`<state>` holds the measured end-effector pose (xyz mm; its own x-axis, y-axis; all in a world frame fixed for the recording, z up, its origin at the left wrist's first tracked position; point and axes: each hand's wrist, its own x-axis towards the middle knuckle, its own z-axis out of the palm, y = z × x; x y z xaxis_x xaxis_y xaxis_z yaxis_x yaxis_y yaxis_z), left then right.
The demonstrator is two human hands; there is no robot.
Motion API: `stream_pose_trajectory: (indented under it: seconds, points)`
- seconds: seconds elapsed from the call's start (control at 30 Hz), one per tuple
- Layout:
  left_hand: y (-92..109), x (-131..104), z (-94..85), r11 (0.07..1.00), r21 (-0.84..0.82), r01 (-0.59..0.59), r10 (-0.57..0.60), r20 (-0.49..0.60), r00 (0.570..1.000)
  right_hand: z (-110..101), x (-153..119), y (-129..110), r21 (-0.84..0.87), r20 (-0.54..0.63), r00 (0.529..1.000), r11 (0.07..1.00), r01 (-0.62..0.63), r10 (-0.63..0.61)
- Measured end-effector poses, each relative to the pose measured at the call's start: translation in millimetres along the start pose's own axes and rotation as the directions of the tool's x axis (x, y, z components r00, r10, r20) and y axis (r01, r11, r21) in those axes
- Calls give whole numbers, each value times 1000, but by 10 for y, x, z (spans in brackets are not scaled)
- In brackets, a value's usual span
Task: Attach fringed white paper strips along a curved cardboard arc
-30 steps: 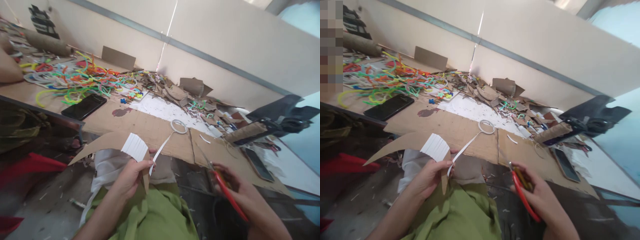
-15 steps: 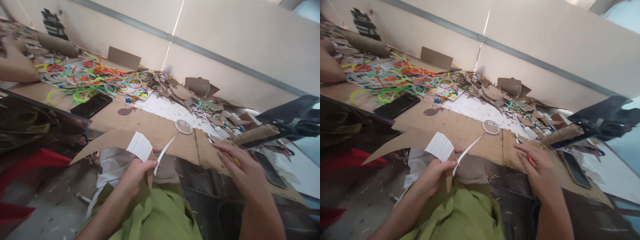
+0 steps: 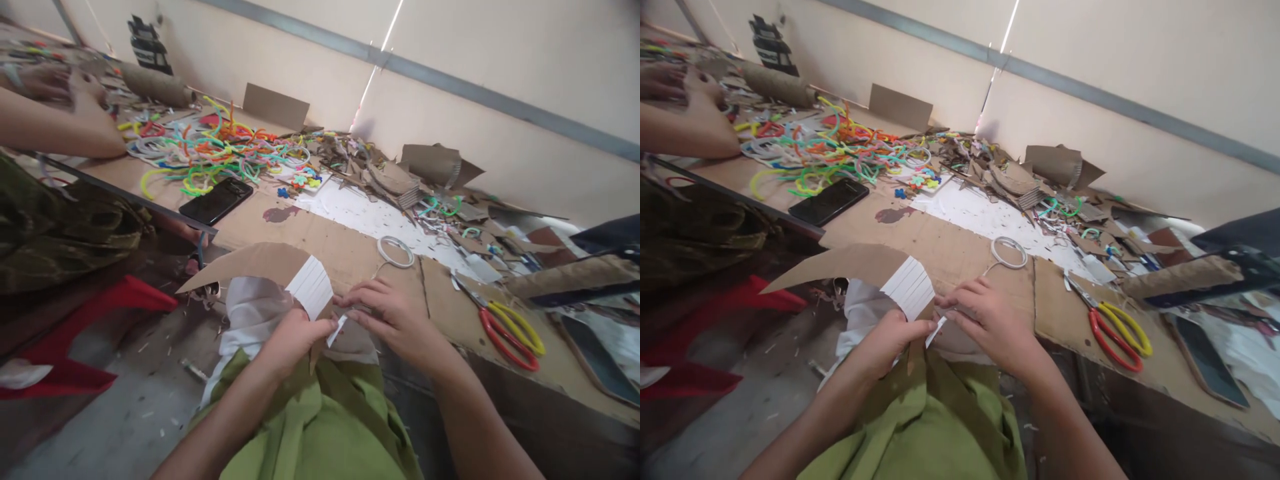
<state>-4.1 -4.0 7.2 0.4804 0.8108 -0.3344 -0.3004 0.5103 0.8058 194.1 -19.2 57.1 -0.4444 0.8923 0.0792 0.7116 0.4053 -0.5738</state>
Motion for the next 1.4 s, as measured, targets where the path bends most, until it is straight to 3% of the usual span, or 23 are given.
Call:
stream_pose_trajectory:
  seconds: [0.13,0.27,0.53,0.8,0.93,1.1,1.23,1.4]
  points:
    - [26,-10,-15,991,121,-56,56,6,998,24,-2,-16,-55,49,998,998,-27,29]
    - [69,-35,-34,990,139,-23,27,-25,999,24,0,-49,-31,34,997,998,-63,64]
    - [65,-49,-18,998,63,24,-24,-6,1000,-94,-134,-26,245,-97,979,958,-151,180]
    - [-78,6,61,963,268,17,-58,144,988,-19,-49,-37,483,-23,983,863,-150,183]
    - [-94,29,75,985,164,48,-80,196,977,26,-2,-25,596,-30,973,785,-166,229]
    - [-74,16,-68,993,116,-3,-28,265,964,-1,-42,42,585,-158,921,785,-204,356]
    - [-105,20,-154,985,168,-32,-2,198,980,-15,-77,53,561,-105,946,804,-198,306]
    - [-127,17,-94,972,212,-105,73,155,985,35,-62,36,433,-20,973,879,-200,231]
